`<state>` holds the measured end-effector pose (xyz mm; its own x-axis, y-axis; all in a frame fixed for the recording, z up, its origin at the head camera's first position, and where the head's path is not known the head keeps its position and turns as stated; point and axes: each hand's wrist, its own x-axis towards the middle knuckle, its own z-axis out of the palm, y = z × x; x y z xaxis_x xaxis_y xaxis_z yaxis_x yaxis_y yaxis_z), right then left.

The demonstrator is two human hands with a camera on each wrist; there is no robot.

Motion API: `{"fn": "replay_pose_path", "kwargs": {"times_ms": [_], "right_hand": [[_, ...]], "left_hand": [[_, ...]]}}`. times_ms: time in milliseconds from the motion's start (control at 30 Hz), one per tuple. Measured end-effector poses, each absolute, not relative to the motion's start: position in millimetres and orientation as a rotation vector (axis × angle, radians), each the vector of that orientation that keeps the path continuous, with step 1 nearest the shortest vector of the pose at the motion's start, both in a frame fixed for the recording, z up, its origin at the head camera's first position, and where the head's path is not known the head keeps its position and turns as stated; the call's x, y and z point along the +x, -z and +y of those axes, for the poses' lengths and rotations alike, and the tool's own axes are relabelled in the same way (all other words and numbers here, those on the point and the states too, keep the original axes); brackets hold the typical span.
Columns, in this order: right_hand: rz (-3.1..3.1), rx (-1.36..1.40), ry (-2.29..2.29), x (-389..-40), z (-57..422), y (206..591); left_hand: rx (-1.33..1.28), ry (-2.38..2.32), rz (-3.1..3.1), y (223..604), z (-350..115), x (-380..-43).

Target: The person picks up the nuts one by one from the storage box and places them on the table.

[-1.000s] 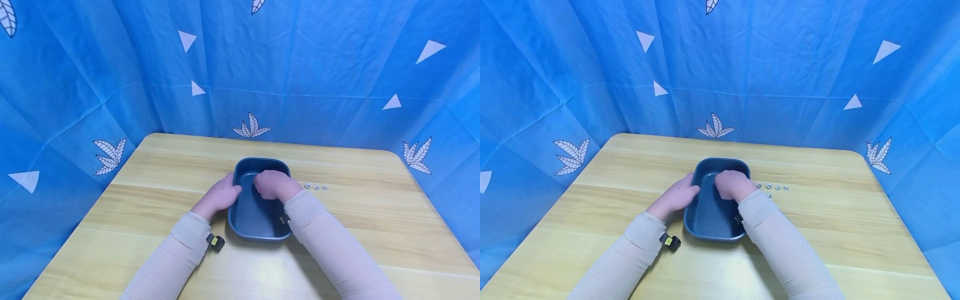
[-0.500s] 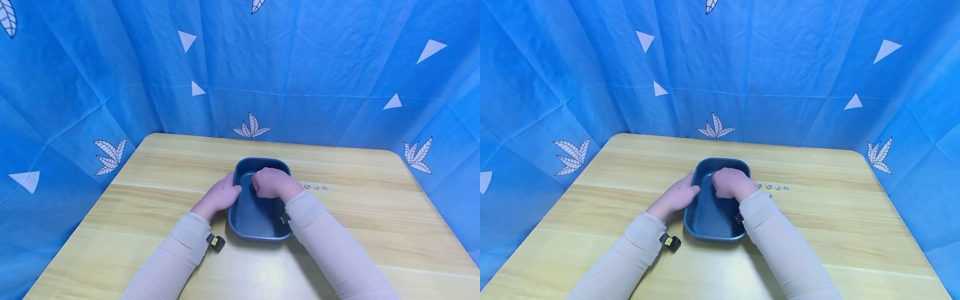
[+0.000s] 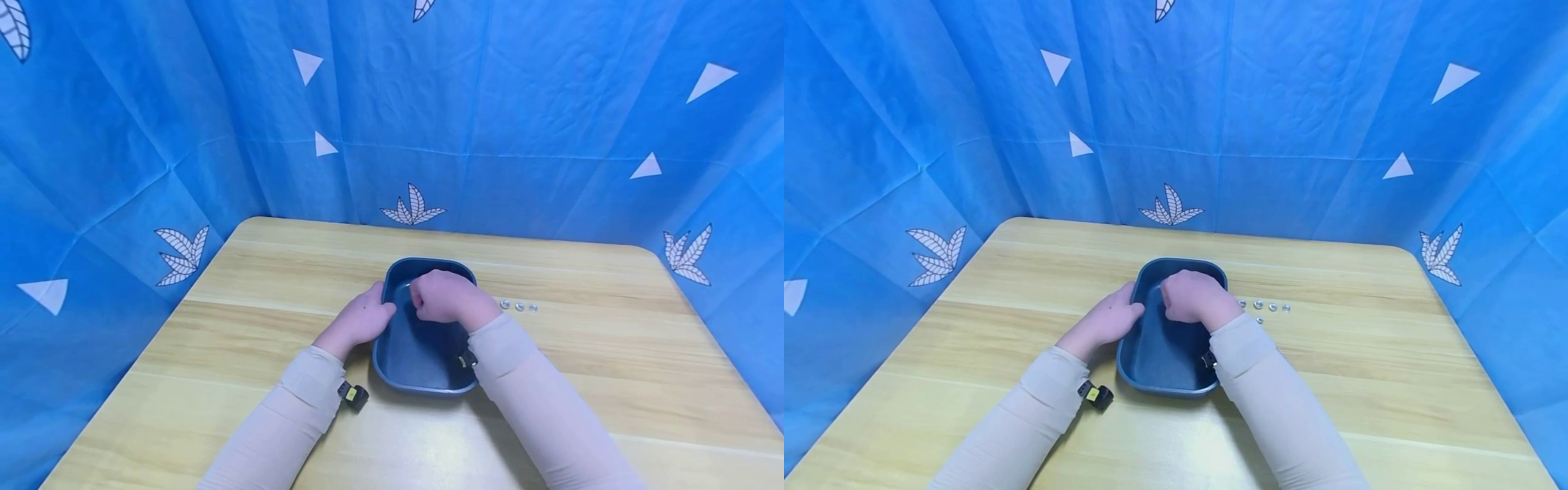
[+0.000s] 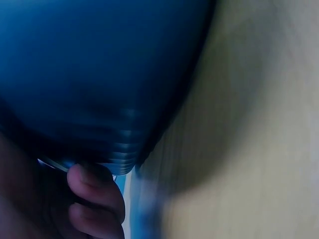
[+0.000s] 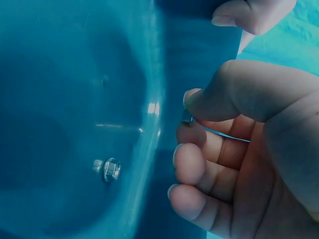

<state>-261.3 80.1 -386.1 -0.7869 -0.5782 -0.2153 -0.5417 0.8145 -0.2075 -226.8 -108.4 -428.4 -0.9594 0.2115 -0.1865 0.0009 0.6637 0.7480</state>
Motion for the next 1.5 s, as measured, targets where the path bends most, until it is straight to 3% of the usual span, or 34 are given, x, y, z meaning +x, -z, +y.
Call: {"fn": "replay_pose_path", "kwargs": {"times_ms": [1233,1500], "right_hand": [[2.882,-0.808,0.483,-225,120,331],[2.894,-0.771,0.52,-222,142,334]], "left_hand": [[0.134,-1.223,2.599,432,-108,-228],[0.136,-1.211,2.609,431,-107,-228]]}}
